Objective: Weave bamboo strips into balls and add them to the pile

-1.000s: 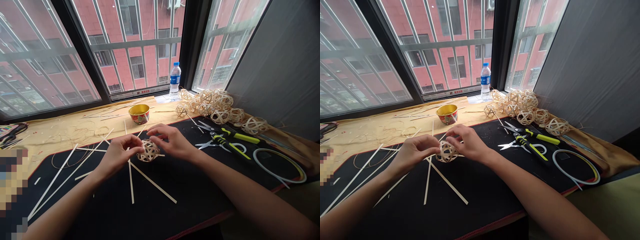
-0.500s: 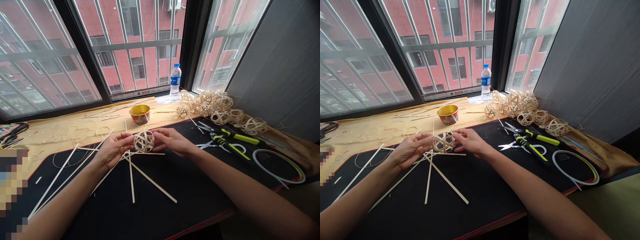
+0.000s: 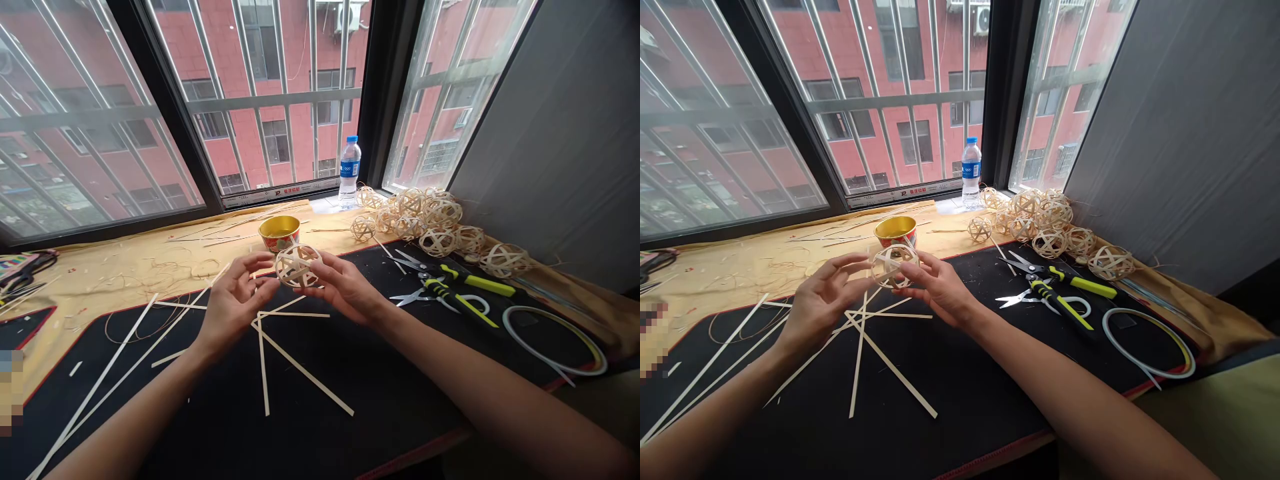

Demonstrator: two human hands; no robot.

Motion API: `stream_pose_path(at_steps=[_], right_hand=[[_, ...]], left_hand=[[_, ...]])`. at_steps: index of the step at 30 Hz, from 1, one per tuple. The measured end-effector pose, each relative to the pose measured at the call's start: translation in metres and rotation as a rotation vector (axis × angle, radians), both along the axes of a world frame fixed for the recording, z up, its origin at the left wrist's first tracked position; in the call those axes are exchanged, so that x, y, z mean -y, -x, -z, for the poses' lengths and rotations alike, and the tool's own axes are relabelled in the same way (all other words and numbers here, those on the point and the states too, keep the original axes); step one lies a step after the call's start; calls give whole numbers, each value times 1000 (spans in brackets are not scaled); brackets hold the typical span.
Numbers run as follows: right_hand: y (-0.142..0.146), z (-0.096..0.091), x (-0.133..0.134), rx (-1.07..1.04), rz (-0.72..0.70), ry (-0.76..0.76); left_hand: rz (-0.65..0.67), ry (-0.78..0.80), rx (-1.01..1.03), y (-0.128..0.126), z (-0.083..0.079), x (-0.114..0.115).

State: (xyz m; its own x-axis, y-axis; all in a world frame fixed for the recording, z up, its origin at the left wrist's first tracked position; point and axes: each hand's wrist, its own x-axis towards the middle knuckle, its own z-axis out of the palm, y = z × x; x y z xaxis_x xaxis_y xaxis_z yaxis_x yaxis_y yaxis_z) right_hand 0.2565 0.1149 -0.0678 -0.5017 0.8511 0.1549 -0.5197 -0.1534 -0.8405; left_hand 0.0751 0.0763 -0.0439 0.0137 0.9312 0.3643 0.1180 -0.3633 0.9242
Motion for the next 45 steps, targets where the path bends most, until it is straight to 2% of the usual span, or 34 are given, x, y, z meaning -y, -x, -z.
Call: stream_pose_path(at_steps=[3, 7, 14, 22, 28, 34, 45], right_hand=[[1, -1, 3, 21, -16, -24], [3, 2, 7, 24, -46, -93], [5, 1, 15, 53, 86, -266], [9, 4, 23, 98, 152, -281], [6, 0, 26, 79, 114, -282], [7, 3, 29, 64, 78, -350], [7, 1, 32, 120, 172, -424]], left_hand=[[93, 25, -56, -6, 0, 6], [104, 8, -100, -10, 2, 12], [87, -24, -117, -14, 8, 19], [110, 6, 7, -20, 17, 22], [94, -42, 73, -24, 14, 26], [34, 3, 84, -27, 10, 33], [67, -2, 145, -29, 8, 35]])
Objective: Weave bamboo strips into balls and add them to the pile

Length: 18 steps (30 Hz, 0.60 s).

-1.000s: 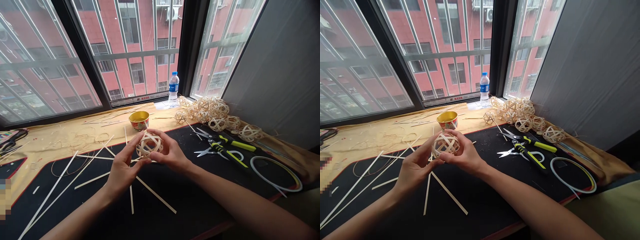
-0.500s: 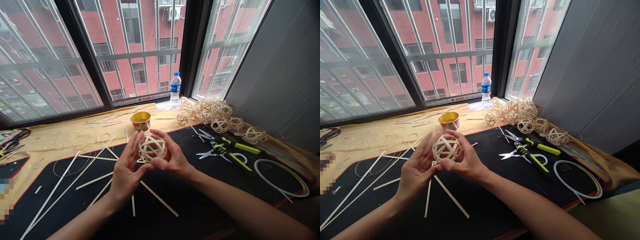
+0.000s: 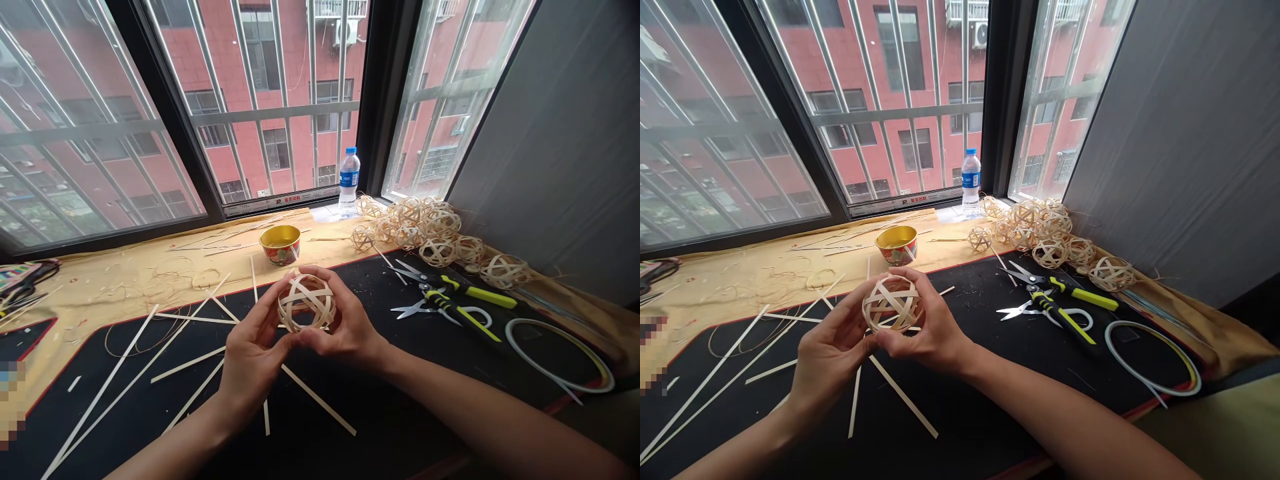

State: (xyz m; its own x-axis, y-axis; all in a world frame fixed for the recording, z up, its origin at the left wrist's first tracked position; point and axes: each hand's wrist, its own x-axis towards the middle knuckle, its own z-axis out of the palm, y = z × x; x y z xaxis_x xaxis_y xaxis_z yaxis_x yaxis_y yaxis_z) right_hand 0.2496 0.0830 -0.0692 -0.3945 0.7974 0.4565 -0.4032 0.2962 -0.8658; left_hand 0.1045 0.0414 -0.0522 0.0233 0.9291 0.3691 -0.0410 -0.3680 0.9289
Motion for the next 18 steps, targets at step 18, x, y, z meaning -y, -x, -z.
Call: stream_pose_path(at_steps=[18], right_hand=[[0, -2, 4, -2, 17, 2]], left_hand=[[-153, -40, 15, -4, 4, 7]])
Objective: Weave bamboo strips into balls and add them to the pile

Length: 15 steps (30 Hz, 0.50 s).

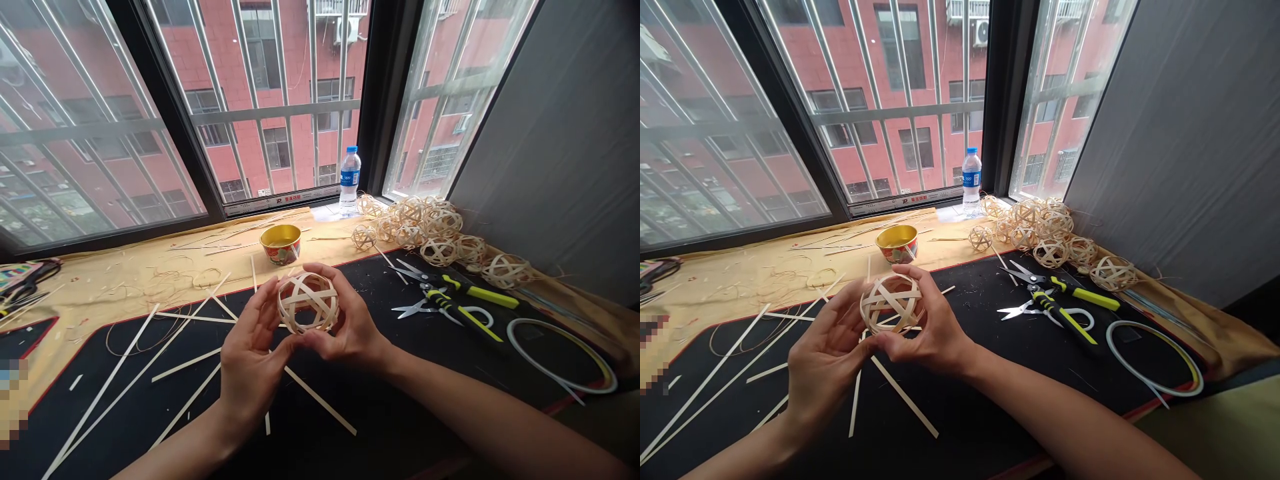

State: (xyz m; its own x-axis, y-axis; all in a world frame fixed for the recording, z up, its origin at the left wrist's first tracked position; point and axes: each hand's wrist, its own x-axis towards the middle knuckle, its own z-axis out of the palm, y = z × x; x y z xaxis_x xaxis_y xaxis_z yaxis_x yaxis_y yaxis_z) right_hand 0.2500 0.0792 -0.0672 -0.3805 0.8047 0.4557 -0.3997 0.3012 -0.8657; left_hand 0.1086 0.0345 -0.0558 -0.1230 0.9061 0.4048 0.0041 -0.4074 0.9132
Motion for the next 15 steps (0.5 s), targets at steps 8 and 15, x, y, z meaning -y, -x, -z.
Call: stream_pose_path(at_steps=[8, 15], right_hand=[[0, 2, -2, 30, 39, -51], [1, 4, -3, 32, 36, -38]], left_hand=[[-17, -106, -128, 0, 2, -2], [-45, -133, -262, 4, 5, -5]])
